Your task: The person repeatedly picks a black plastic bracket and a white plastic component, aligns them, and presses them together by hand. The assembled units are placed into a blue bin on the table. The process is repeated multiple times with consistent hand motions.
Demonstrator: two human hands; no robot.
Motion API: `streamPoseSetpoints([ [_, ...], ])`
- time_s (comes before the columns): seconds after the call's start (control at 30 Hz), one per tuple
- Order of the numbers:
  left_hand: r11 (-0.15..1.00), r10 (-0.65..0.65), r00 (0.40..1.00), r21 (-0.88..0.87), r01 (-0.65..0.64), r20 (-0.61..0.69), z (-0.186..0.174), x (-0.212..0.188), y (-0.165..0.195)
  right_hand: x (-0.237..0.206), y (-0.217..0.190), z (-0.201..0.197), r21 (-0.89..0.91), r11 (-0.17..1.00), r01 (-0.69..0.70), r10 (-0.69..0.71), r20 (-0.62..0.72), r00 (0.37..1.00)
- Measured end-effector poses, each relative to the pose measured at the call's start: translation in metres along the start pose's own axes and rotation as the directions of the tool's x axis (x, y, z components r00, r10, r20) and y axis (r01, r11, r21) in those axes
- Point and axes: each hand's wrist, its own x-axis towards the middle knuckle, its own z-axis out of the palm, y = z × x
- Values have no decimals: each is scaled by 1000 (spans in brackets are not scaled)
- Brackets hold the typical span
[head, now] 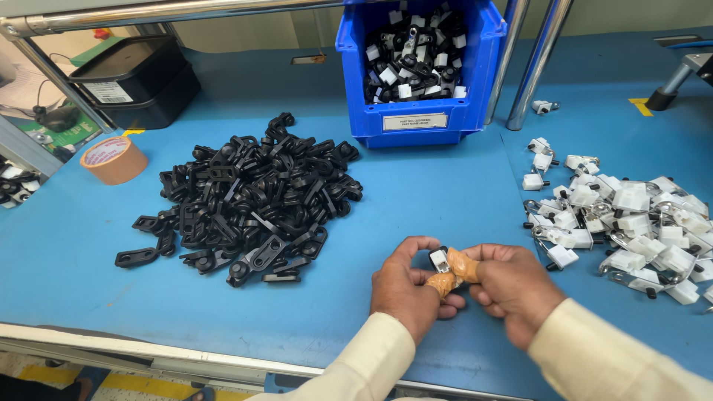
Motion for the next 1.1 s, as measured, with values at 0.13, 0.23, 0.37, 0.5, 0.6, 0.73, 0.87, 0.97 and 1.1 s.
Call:
streamPoseSetpoints([
  [0.13, 999, 43, 998, 22, -42, -50, 4, 1, -4, -6, 9, 15, 103, 992, 73, -53, -188, 981],
  [0.23, 996, 31, 998, -77, -35, -56, 4, 3, -8, -10, 10, 5, 160, 985, 60, -50, -65, 997],
  [0.37, 990, -2, 1000, -141, -1, -22, 0, 5, -6, -12, 19, -5, -11, 991, 136, -136, -4, 991],
  [0.5, 996, 52, 999, -77, -53, -14, 2, 1, -4, -6, 28, -1, -1, 986, 166, -165, -65, 984],
  [0.6, 999, 4, 995, -36, -7, -105, 11, -2, -2, -2, 27, 9, 95, 980, 173, -153, -190, 970],
  [0.73, 993, -38, 990, -113, 23, -133, 13, -1, 0, -11, 18, 2, 138, 986, 93, -80, -96, 992],
  [0.87, 988, -82, 990, -142, 65, -117, 12, 2, 2, -21, 15, -4, -40, 995, 96, -96, -2, 995],
  [0.97, 981, -158, 987, -116, 157, 1, 2, 4, 5, -20, 13, -3, -48, 989, 142, -142, 6, 990],
  [1.1, 992, -124, 974, 55, 116, 190, -22, 12, 9, -15, 7, -10, -203, 960, 190, -192, 9, 981],
])
